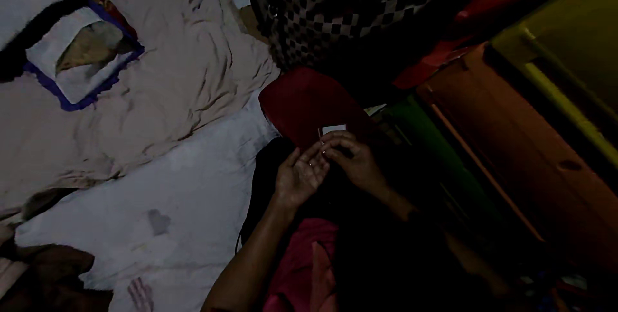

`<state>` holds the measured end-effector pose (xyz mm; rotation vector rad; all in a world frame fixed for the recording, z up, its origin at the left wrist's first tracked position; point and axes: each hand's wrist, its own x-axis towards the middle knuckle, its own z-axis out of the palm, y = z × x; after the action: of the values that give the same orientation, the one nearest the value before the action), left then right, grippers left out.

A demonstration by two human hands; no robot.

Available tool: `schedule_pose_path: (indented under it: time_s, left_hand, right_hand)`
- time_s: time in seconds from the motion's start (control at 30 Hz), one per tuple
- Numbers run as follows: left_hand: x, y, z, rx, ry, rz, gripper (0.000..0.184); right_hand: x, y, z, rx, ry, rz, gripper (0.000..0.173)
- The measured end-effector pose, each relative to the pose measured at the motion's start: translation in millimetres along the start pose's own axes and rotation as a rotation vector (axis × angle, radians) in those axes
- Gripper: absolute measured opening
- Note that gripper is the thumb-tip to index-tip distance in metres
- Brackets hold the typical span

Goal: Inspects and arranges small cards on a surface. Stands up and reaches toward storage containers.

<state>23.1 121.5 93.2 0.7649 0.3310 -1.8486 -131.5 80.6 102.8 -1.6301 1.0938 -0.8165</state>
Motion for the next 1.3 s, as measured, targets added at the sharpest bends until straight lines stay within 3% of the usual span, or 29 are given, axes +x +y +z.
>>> schedule_pose_path:
  time_s: [0.13, 0.27, 0.7, 0.9, 1.07, 1.2, 1.3]
  left_hand:
    - [2, 3, -13, -0.026, -0.234, 0.005, 0.076]
    - [0, 2, -13, -0.052, -0.29, -0.017, 0.094]
    - [-10, 2, -6, -0.097, -0.334, -0.05, 0.097]
    - [-5, 1, -12, -0.06, -0.477, -0.034, 0.097]
    - [3, 6, -25, -0.04, -0.62, 0.038, 0.094]
    - [2, 24, -43, -0.087, -0.471, 0.113, 0.084]
    - [0, 34, -59, -0.077, -0.321, 0.18, 0.079]
  right_hand:
    - [-4, 6, -3, -0.14, -0.064, -0.142, 0.018]
    - [-9, 10, -2, -0.231, -0.139, -0.276, 0.022]
    - [-14, 8, 4, -0.274, -0.103, -0.437, 0.018]
    - [-10, 7, -7, -0.159, -0.075, -0.392, 0.019]
    - [16, 15, -41, -0.121, 0.072, -0.257, 0.021]
    - [43, 52, -71, -0.213, 0.169, -0.097, 0.018]
    - [54, 79, -75, -0.354, 0.048, -0.02, 0.017]
